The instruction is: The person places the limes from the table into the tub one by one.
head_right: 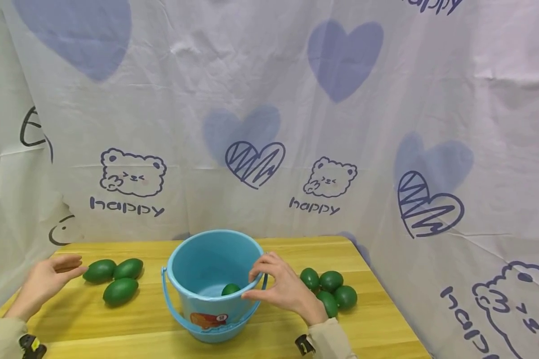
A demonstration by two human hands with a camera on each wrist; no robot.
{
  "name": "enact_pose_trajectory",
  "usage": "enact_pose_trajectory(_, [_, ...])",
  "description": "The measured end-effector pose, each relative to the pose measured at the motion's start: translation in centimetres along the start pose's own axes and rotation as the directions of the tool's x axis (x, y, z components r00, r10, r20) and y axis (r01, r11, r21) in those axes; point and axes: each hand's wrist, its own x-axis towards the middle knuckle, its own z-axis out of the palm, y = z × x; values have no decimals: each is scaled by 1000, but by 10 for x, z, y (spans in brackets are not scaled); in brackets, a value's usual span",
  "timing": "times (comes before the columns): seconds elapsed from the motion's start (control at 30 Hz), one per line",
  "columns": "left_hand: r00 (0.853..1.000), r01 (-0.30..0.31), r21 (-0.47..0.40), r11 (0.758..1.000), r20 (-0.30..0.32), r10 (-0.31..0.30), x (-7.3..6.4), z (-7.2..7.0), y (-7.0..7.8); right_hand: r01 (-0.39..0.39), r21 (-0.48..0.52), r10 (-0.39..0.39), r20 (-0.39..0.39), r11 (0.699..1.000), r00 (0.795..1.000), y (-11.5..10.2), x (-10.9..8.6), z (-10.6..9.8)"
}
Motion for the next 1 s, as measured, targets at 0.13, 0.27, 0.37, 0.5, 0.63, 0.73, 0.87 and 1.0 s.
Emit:
enact_pose_trajectory(0.13, [998,30,-1,1000,62,-30,10,2,-10,13,-12,-13,-9,1000,1000,1,0,-1])
enact_pose_trajectory(0.27, [989,76,-8,997,130,-74,20,1,-18,44,-18,-44,-17,999,999,2,0,-1])
enact_pose_trajectory(0.37, [980,108,-12,994,171,-105,25,1,-23,50,-20,-51,-15,999,999,1,1,0])
enact_pose_trajectory(0.5, [975,104,42,994,194,-110,34,3,-30,48,-22,-48,-13,999,999,1,2,0])
enact_pose_trajectory(0.63, [978,70,101,992,188,-88,39,7,-35,35,-24,-35,-11,999,999,0,2,-1])
enact_pose_trajectory(0.73, [979,67,104,992,186,-85,41,10,-38,19,-22,-19,-7,1000,1000,0,2,-1])
enact_pose_trajectory(0.87, [977,90,76,993,189,-103,42,12,-38,22,-15,-23,-4,1000,1000,1,2,1])
enact_pose_trajectory(1.0, [977,104,44,994,183,-111,42,16,-36,39,-14,-39,-11,999,999,1,2,1])
